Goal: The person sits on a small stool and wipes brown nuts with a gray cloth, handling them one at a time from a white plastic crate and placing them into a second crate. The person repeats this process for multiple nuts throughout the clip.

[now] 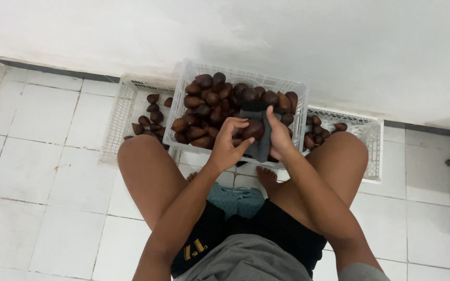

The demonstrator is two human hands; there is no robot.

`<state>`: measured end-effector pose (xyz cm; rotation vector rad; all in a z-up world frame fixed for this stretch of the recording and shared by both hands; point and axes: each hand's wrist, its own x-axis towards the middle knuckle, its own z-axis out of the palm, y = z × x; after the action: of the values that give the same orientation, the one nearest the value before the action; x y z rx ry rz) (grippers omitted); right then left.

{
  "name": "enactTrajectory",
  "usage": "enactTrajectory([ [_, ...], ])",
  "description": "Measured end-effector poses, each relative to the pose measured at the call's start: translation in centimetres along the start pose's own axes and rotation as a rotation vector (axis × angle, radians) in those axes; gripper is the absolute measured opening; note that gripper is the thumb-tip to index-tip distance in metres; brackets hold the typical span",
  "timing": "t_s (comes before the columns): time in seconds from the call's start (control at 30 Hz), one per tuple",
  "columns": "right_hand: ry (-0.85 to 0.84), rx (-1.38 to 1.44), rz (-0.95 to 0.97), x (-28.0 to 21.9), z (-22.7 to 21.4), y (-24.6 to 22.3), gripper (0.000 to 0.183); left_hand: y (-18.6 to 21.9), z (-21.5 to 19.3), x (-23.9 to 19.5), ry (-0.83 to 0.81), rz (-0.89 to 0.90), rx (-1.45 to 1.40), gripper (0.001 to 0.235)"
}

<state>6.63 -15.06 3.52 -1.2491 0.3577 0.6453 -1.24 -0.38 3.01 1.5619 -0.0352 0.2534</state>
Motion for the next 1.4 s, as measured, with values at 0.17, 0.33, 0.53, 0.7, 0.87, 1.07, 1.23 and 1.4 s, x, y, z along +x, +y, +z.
enactTrajectory([
  [0.17,0.069,-0.126,-0.160,-0.5,-1.0,-0.1,0.088,-1.5,-0.1,-0.3,0.072,-0.158,-0.155,0.036],
  [0.33,0.014,-0.612,-0.554,-3.1,1.2,-0.6,0.081,-1.1,-0.8,-0.6,0.118,-0.297,-0.218,0.041],
  [0.53,-0.346,-0.602,-0.946,-2.7,1.3,0.7,0.058,1.2,-1.5,-1.6,-0.039,0.195,0.142,0.020],
  [0.7,-0.009,-0.074,-0.023,-5.3,2.0,-1.2,0.086,2.8,-2.1,-2.2,-0.045,0.308,0.292,0.040],
  [0.87,-0.115,0.050,-0.155,-5.9,1.8,-2.0,0.089,2.7,-4.2,-2.2,0.096,0.164,0.021,0.053],
  [1.07,-0.046,0.091,-0.239,-4.6,1.2,1.2,0.090,5.0,-5.6,-3.3,0.169,-0.005,-0.215,0.052],
  [1.23,-0.159,0.101,-0.127,-6.7,4.3,1.5,0.075,4.8,-5.9,-4.7,0.167,-0.019,-0.070,0.054],
  [1.4,-0.216,-0.225,-0.146,-5.5,4.3,3.9,0.060,5.7,-6.4,-5.9,0.156,0.222,0.381,0.050],
])
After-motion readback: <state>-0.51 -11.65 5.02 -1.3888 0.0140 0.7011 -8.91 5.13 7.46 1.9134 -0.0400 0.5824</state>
